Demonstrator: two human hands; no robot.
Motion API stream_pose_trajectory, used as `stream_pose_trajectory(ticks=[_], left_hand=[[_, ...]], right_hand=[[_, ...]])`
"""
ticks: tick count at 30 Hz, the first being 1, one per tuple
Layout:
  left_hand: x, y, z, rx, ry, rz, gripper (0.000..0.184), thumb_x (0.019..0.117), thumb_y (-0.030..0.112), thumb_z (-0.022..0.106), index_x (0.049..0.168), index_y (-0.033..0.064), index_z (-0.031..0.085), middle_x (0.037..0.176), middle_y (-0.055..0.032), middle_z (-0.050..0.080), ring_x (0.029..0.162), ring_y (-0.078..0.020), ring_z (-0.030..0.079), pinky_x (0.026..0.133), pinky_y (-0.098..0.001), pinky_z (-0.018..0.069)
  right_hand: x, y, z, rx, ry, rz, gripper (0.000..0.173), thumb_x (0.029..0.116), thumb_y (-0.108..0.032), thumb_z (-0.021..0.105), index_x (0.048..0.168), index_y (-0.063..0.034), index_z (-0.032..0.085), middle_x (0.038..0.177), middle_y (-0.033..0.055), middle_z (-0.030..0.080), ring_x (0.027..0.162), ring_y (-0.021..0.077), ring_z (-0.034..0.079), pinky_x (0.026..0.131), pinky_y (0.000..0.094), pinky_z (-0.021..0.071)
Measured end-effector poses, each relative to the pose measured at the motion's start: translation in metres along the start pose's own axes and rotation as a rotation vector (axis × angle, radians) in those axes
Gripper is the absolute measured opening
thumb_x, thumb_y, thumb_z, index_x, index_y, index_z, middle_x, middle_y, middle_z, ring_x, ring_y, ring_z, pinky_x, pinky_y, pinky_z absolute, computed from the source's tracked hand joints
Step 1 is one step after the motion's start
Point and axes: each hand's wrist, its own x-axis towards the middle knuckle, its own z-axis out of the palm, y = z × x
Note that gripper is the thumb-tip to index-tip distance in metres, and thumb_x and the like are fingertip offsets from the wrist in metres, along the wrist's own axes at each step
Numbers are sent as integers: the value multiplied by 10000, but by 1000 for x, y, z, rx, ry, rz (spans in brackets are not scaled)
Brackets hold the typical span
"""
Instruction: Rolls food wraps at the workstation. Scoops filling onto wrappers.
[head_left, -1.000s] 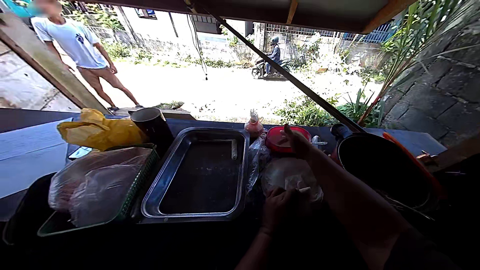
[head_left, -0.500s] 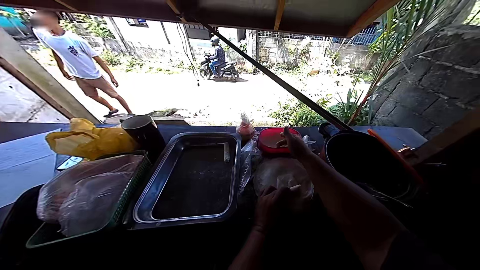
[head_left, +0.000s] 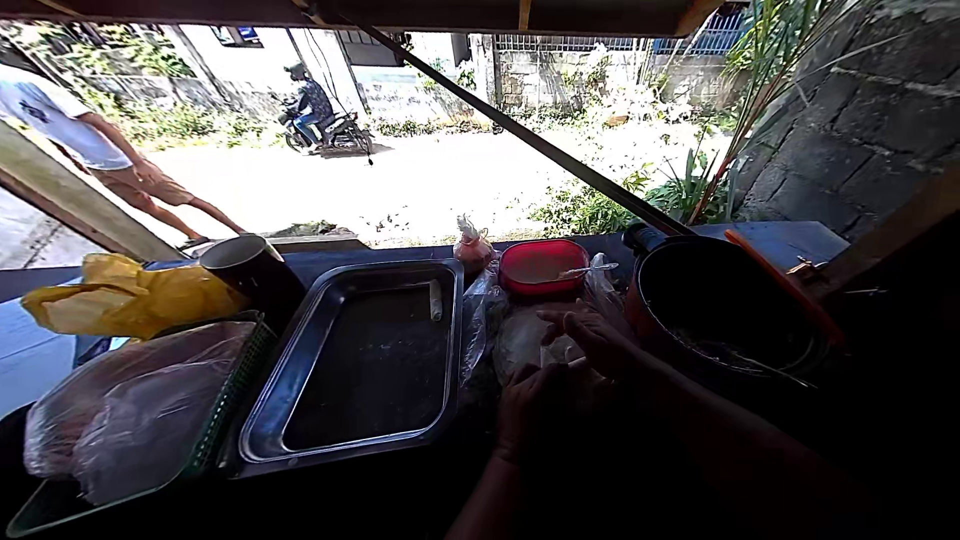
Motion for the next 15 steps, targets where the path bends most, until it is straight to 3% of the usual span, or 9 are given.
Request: stream_pose_trajectory(ticks=[3,6,10,12,15], left_hand=[[-1,1,-1,10,7,8,179,1002,269,613,1015,202,778,905,74,762,913,-102,693,932,-353,536],[0,2,1,18,3,10,174,1001,264,611,1025,205,774,905,75,760,907,-103,689,925,-343,532],[0,11,3,-17,25,-1,169,969,201,662,1073,196,795,932,62,776,935,-107,705,957,-356,546],[2,9,2,-16,28,3,150,963,182,665,1041,194,792,907,57,773,914,-110,702,940,-356,545],[1,1,-3,13,30,4,112,949,183,681,990,175,786,876,43,774,899,-129,716,916,-367,550]], right_hand=[[-8,12,9,-321,-27,-82,756,1075,-553,62,1437,-198,623,1415,-30,657,1454,128,463,1276,600,13],[-13,8,3,-388,-1,-134,761,1066,-563,44,1509,-201,546,1426,-40,649,1485,142,426,1281,602,-1],[-26,22,6,-464,21,-194,717,1072,-584,98,1447,-258,615,1418,-70,653,1475,154,442,1281,606,63],[-23,20,4,-479,92,-224,739,1061,-608,114,1437,-228,624,1416,-17,655,1454,216,476,1258,658,86],[-18,11,10,-449,54,-288,775,1057,-626,85,1434,-217,623,1372,-27,687,1435,205,504,1258,650,110]])
